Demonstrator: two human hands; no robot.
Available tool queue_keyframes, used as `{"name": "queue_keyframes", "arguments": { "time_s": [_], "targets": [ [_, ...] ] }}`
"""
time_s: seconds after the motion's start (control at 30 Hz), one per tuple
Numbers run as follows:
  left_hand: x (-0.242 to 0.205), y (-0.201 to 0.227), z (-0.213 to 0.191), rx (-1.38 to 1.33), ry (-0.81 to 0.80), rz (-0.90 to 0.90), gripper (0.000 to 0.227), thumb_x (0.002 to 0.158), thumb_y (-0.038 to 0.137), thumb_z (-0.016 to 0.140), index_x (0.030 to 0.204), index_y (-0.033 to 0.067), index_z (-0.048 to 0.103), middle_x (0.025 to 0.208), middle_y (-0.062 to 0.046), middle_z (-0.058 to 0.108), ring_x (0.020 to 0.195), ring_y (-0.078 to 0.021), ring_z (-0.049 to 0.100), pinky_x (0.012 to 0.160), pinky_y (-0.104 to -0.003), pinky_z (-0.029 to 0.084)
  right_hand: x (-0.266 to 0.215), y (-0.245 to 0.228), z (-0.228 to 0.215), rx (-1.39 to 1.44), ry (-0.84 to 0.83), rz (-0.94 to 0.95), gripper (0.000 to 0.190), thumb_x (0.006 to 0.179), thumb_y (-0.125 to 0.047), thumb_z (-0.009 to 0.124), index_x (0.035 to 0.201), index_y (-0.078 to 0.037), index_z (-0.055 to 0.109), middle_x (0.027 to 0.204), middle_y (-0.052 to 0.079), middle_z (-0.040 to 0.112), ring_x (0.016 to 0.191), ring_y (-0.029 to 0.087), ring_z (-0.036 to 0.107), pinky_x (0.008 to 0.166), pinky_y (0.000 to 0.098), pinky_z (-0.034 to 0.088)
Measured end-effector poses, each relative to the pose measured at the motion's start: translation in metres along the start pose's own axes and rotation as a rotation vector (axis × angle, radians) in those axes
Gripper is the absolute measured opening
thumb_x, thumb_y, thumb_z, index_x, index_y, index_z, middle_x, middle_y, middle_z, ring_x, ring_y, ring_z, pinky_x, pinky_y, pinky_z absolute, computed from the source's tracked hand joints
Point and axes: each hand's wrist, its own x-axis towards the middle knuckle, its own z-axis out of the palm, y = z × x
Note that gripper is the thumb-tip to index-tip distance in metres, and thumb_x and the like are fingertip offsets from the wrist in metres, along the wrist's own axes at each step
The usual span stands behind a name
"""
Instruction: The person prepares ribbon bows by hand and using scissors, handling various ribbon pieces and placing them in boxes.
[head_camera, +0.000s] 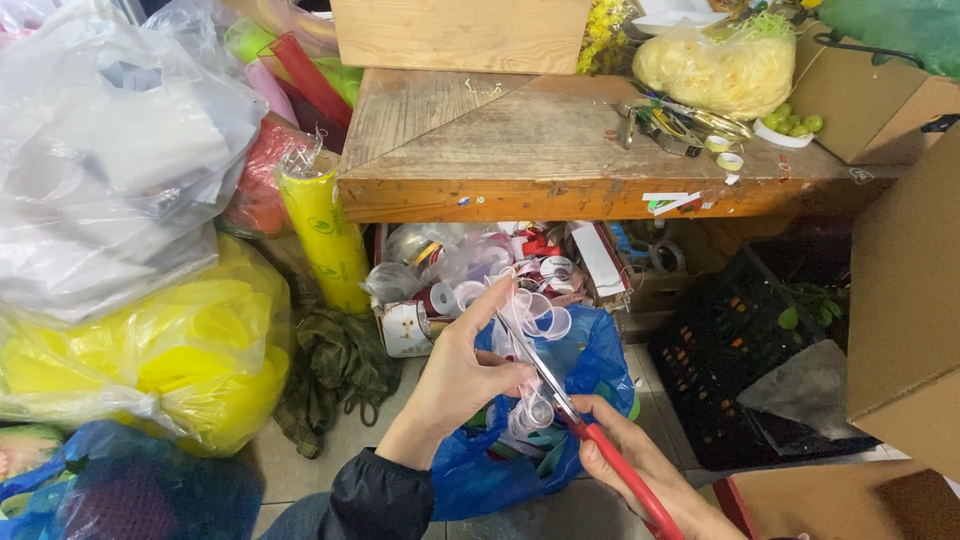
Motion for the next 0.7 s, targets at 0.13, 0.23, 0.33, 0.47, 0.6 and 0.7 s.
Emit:
{"name": "queue_keyframes", "arguments": {
  "time_s": [0.13,0.23,0.33,0.47,0.6,0.7],
  "targets": [
    [0.004,-0.015,-0.003,-0.027,-0.004,0.035,0.094,0.076,-0.001,0.078,0.159,0.0178,0.039,0.171,-0.011,0.034,0.062,-0.0172,0.079,0.061,-0.026,0.066,-0.003,-0.007,0.005,0.169,0.003,0.098,0.065,0.087,-0.054,0.062,0.136,-0.012,0.069,0.051,-0.003,0.039,0.039,0.009,0.036,0.036,0.0262,0.027],
    [0.002,-0.009,-0.003,-0.041,-0.022,0.003,0.090,0.075,0.002,0.081,0.154,0.0204,0.042,0.169,-0.019,0.035,0.059,-0.0211,0.079,0.058,-0.028,0.064,-0.003,-0.008,0.009,0.157,-0.025,-0.016,0.074,0.087,-0.061,0.056,0.132,-0.003,0.065,0.050,0.000,0.047,0.037,0.009,0.038,0.026,0.0264,0.027],
    [-0.005,0.008,-0.001,-0.084,-0.066,-0.037,0.088,0.077,0.000,0.080,0.154,0.0216,0.042,0.169,-0.015,0.037,0.056,-0.0169,0.074,0.059,-0.028,0.063,-0.006,-0.010,0.004,0.202,-0.080,0.103,0.067,0.082,-0.067,0.056,0.114,-0.008,0.057,0.070,0.003,0.042,0.049,0.012,0.038,0.037,0.0265,0.034],
    [-0.002,-0.002,0.001,-0.154,-0.099,-0.049,0.084,0.075,-0.004,0.079,0.148,0.0167,0.042,0.161,-0.010,0.053,0.060,-0.0138,0.073,0.055,-0.028,0.066,-0.003,-0.013,0.001,0.185,-0.147,0.032,0.084,0.077,-0.073,0.059,0.129,-0.006,0.058,0.067,0.001,0.043,0.048,0.008,0.040,0.038,0.0241,0.038],
    [-0.005,0.009,-0.001,-0.126,-0.135,-0.082,0.081,0.077,0.000,0.080,0.145,0.0210,0.041,0.160,-0.021,0.052,0.057,-0.0161,0.075,0.055,-0.026,0.065,0.001,-0.006,-0.003,0.226,-0.204,0.011,0.089,0.080,-0.073,0.057,0.137,-0.005,0.055,0.065,0.000,0.046,0.043,0.008,0.041,0.034,0.0240,0.037],
    [-0.004,0.005,-0.002,-0.098,-0.152,-0.094,0.079,0.078,0.003,0.081,0.144,0.0209,0.041,0.157,-0.023,0.054,0.060,-0.0190,0.076,0.053,-0.028,0.064,0.003,0.005,-0.007,0.254,-0.245,-0.012,0.080,0.083,-0.071,0.058,0.128,-0.005,0.052,0.064,0.000,0.046,0.042,0.008,0.041,0.034,0.0236,0.037]
  ]
}}
